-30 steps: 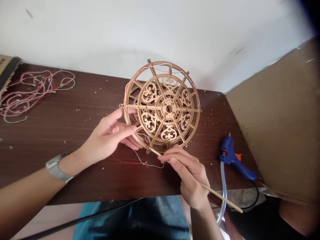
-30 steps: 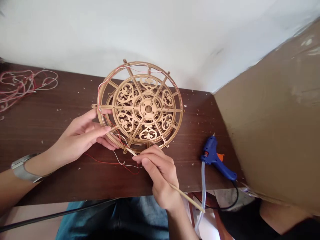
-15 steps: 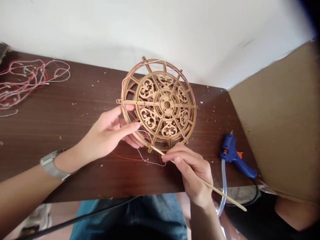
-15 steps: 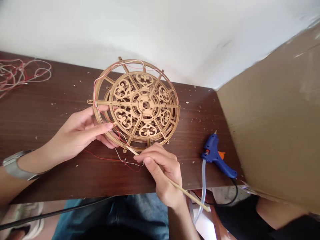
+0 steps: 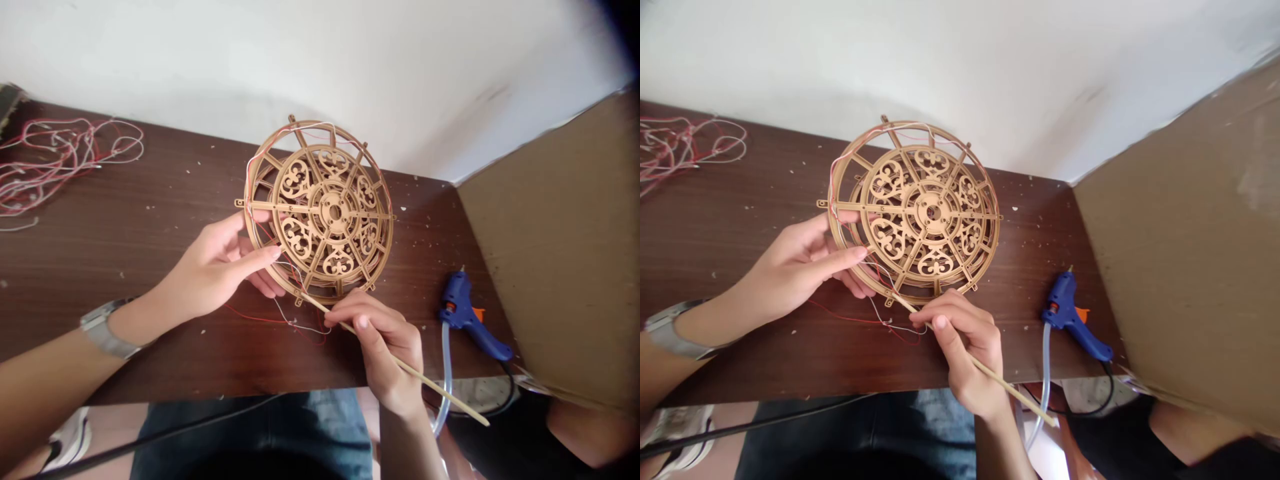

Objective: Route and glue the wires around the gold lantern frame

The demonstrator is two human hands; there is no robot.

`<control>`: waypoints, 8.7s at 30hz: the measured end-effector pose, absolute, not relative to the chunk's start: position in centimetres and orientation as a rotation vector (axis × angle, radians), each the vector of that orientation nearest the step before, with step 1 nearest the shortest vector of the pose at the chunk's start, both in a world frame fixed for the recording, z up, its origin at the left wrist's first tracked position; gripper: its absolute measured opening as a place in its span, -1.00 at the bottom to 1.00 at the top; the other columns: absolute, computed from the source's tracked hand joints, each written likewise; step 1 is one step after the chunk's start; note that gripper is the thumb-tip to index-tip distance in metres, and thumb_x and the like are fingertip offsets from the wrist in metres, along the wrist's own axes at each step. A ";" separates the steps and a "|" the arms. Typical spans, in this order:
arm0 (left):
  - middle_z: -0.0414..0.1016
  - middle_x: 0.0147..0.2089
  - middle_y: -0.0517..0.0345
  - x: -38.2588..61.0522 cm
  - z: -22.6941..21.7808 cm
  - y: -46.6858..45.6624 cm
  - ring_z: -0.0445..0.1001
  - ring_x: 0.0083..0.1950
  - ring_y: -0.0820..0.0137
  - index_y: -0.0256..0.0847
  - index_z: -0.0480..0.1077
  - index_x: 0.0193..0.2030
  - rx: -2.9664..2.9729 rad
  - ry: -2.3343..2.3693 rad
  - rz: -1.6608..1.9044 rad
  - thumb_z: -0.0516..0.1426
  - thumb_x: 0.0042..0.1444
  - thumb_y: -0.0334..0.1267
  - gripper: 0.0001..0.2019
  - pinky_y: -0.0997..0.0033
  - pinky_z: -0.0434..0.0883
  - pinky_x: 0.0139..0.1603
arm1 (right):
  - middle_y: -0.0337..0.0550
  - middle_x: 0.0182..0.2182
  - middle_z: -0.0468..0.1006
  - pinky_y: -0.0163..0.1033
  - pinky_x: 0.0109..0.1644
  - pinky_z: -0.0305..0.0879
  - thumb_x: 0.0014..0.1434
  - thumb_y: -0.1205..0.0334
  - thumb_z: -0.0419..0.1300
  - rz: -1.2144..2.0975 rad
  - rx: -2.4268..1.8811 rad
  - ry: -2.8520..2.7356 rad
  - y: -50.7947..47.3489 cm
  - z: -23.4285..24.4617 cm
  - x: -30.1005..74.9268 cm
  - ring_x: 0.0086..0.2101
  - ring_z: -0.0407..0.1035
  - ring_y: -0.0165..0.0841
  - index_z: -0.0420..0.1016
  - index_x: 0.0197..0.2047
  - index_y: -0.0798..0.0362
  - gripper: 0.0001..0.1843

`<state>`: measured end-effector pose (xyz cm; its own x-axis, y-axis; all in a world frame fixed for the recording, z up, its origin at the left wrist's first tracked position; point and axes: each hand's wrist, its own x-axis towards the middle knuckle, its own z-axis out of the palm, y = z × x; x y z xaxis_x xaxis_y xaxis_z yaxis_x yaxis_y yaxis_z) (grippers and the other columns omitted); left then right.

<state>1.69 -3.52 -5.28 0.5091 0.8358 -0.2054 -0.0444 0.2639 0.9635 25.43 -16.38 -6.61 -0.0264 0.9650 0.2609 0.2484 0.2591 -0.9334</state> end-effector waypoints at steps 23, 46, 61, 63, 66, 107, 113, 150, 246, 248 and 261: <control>0.74 -0.34 0.06 1.5 -5.2 -3.4 0.76 -0.38 0.08 -0.25 0.26 0.44 1.177 0.846 0.708 0.35 0.32 -0.16 -0.36 0.21 0.78 -0.36 | -0.16 -0.26 0.60 -0.31 -0.12 0.43 0.41 0.47 0.27 0.788 -1.186 -1.528 -16.3 -6.4 25.5 -0.23 0.51 -0.47 0.68 -0.04 0.09 -0.83; 0.72 -0.36 0.10 1.6 -5.0 -3.5 0.75 -0.40 0.09 -0.25 0.27 0.43 1.186 0.869 0.713 0.35 0.32 -0.17 -0.37 0.22 0.78 -0.35 | -0.10 -0.19 0.63 -0.21 -0.04 0.51 0.53 0.32 0.22 0.412 -1.159 -1.670 -16.4 -6.8 24.1 -0.16 0.55 -0.38 0.62 -0.01 0.11 -0.87; 0.69 -0.40 0.08 1.7 -4.8 -3.6 0.76 -0.38 -0.01 -0.25 0.26 0.42 1.133 0.909 0.670 0.38 0.29 -0.15 -0.34 0.17 0.78 -0.39 | -0.09 -0.18 0.62 -0.17 -0.04 0.49 0.43 0.52 0.25 0.345 -1.141 -1.731 -16.5 -7.1 23.7 -0.14 0.53 -0.37 0.60 0.00 0.15 -0.83; 0.69 -0.40 0.09 1.7 -4.7 -3.6 0.76 -0.38 -0.01 -0.25 0.25 0.42 1.133 0.911 0.671 0.37 0.29 -0.17 -0.35 0.17 0.78 -0.38 | -0.09 -0.18 0.63 -0.17 -0.04 0.50 0.44 0.51 0.24 0.342 -1.141 -1.739 -16.5 -7.1 23.7 -0.14 0.53 -0.38 0.60 0.00 0.15 -0.84; 0.70 -0.39 0.08 1.8 -4.4 -3.6 0.76 -0.36 0.02 -0.29 0.23 0.44 1.131 0.911 0.666 0.37 0.29 -0.19 -0.32 0.20 0.78 -0.35 | -0.08 -0.18 0.63 -0.17 -0.06 0.50 0.48 0.45 0.24 0.326 -1.136 -1.748 -16.5 -7.0 23.8 -0.15 0.54 -0.37 0.60 0.01 0.14 -0.87; 0.71 -0.39 0.06 1.6 -4.0 -3.8 0.75 -0.42 0.07 -0.32 0.30 0.42 1.180 0.931 0.687 0.41 0.26 -0.12 -0.30 0.27 0.77 -0.36 | 0.03 -0.10 0.61 -0.11 -0.03 0.59 0.54 0.32 0.16 0.349 -1.107 -1.638 -17.3 -6.8 24.1 -0.06 0.59 -0.26 0.57 0.14 0.14 -0.79; 0.71 -0.40 0.08 1.6 -4.2 -3.7 0.75 -0.40 0.05 -0.28 0.31 0.40 1.193 0.933 0.690 0.40 0.27 -0.13 -0.34 0.22 0.78 -0.37 | 0.03 -0.03 0.62 -0.12 -0.04 0.61 0.37 0.55 0.17 0.221 -1.121 -1.655 -17.2 -6.3 24.1 -0.04 0.60 -0.26 0.61 0.06 0.16 -0.71; 0.70 -0.38 0.16 1.3 -4.9 -3.7 0.76 -0.40 0.08 -0.23 0.31 0.43 1.203 0.897 0.711 0.36 0.32 -0.20 -0.39 0.28 0.79 -0.37 | -0.01 -0.05 0.61 -0.20 -0.14 0.60 0.35 0.59 0.22 0.526 -1.049 -1.689 -17.3 -6.3 25.0 -0.09 0.58 -0.33 0.68 0.12 0.12 -0.62; 0.72 -0.38 0.15 1.5 -4.3 -3.5 0.75 -0.41 0.11 -0.28 0.30 0.39 1.178 0.872 0.710 0.38 0.29 -0.24 -0.39 0.28 0.76 -0.35 | -0.05 -0.16 0.64 -0.21 -0.09 0.62 0.34 0.62 0.19 0.311 -1.149 -1.672 -18.1 -6.2 24.1 -0.16 0.58 -0.37 0.60 0.28 0.18 -0.50; 0.72 -0.39 0.15 1.5 -4.3 -3.5 0.75 -0.41 0.10 -0.28 0.29 0.39 1.168 0.874 0.709 0.36 0.31 -0.23 -0.40 0.26 0.76 -0.37 | -0.03 -0.18 0.62 -0.22 -0.15 0.61 0.29 0.62 0.25 0.285 -1.133 -1.669 -17.9 -6.0 24.0 -0.19 0.57 -0.37 0.63 0.19 0.21 -0.57; 0.72 -0.40 0.13 1.5 -4.6 -3.6 0.76 -0.39 0.04 -0.27 0.26 0.41 1.156 0.866 0.718 0.35 0.32 -0.24 -0.39 0.22 0.76 -0.38 | -0.03 -0.11 0.59 -0.31 -0.20 0.58 0.33 0.62 0.22 0.275 -1.170 -1.757 -18.1 -5.9 24.0 -0.15 0.58 -0.39 0.69 0.04 0.16 -0.67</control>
